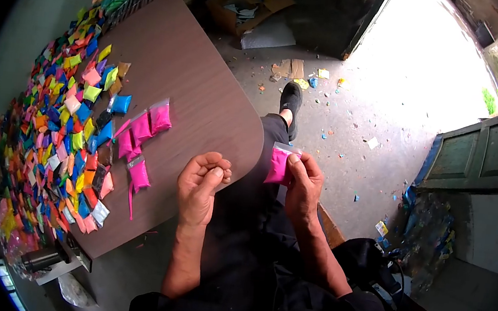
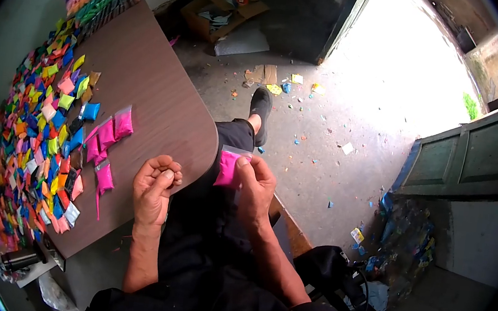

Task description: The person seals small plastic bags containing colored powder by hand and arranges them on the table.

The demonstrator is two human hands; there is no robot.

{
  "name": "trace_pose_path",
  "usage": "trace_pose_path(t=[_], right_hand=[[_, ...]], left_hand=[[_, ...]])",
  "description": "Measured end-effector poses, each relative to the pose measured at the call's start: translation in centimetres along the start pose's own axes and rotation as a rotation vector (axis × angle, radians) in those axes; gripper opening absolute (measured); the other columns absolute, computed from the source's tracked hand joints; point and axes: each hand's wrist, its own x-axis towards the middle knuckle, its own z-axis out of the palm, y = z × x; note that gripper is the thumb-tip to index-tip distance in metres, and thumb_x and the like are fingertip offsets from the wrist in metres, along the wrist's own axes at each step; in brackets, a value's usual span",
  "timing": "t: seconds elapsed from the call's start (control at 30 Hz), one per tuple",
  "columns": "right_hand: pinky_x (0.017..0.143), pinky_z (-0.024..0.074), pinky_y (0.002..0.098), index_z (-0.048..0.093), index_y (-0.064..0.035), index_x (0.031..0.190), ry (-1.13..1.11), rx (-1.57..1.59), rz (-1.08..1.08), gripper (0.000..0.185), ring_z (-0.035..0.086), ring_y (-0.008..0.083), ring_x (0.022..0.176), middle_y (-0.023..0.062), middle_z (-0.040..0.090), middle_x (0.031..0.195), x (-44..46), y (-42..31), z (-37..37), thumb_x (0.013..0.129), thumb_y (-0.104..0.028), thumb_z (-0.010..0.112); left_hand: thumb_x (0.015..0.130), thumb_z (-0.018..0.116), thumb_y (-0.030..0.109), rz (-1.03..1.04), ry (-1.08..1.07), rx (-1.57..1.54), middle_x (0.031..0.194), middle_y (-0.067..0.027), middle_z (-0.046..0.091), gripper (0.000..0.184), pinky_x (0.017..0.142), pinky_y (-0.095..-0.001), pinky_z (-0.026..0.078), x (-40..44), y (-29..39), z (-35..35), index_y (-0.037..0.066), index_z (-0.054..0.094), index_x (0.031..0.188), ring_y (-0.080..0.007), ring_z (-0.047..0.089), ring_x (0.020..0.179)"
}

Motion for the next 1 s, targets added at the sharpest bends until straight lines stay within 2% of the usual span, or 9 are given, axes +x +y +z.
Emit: trace_pose_path(t=[0.4,0.47,0.53,0.63,0.73,1.0], right_hand=[[0.061,0.0399,0.0200,0.072,-0.0057,0.104,-0.015,0.015,0.005,0.017,0.054,0.0021,0.067,-0.0064,0.066,0.081,0.0,0.5,-0.6,0.102,-0.021,0.067],[0.061,0.0399,0.0199,0.072,-0.0057,0.104,-0.015,0.013,0.006,0.016,0.054,0.0019,0.067,-0.0064,0.066,0.081,-0.1,0.5,-0.6,0.102,-0.021,0.067],[0.065,0.0416,0.0201,0.072,-0.0043,0.105,-0.026,0.040,0.026,0.013,0.055,0.0026,0.072,-0.0051,0.066,0.086,-0.2,0.5,-0.7,0.102,-0.015,0.066],[0.061,0.0399,0.0197,0.072,-0.0059,0.103,-0.009,0.024,-0.005,0.015,0.053,0.0014,0.068,-0.0067,0.066,0.082,-0.1,0.9,-0.6,0.102,-0.020,0.068],[0.065,0.0402,0.0208,0.072,-0.0039,0.107,-0.018,0.035,0.032,0.014,0.053,0.0026,0.071,-0.0053,0.066,0.086,-0.4,0.6,-0.5,0.102,-0.016,0.066],[0.062,0.0388,0.0200,0.072,-0.0050,0.104,-0.015,-0.004,0.045,0.015,0.052,0.0017,0.069,-0.0068,0.065,0.082,-0.3,0.6,-0.4,0.102,-0.018,0.066]], left_hand=[[0.093,0.069,-0.004,-0.026,0.013,-0.099,0.104,-0.0084,0.071,0.028,0.085,-0.0273,0.056,0.0,-0.2,0.9,0.003,0.064,0.119,-0.0140,0.065,0.089],[0.093,0.069,-0.004,-0.025,0.016,-0.097,0.104,-0.0081,0.071,0.028,0.084,-0.0270,0.056,0.0,-0.2,1.0,0.003,0.064,0.119,-0.0138,0.065,0.089],[0.093,0.070,-0.004,-0.022,0.019,-0.096,0.104,-0.0079,0.071,0.028,0.083,-0.0266,0.056,0.0,-0.3,1.1,0.003,0.065,0.118,-0.0135,0.065,0.088],[0.093,0.070,-0.004,-0.020,0.033,-0.082,0.104,-0.0073,0.072,0.027,0.082,-0.0262,0.057,0.0,-0.4,1.1,0.004,0.065,0.118,-0.0129,0.066,0.086],[0.093,0.071,-0.004,-0.027,0.047,-0.089,0.104,-0.0071,0.072,0.027,0.082,-0.0259,0.057,0.0,-0.6,1.0,0.004,0.065,0.118,-0.0126,0.066,0.085],[0.097,0.070,-0.001,-0.034,0.046,-0.122,0.107,-0.0079,0.073,0.023,0.085,-0.0243,0.060,0.0,-0.6,0.8,0.004,0.065,0.119,-0.0117,0.069,0.089]])
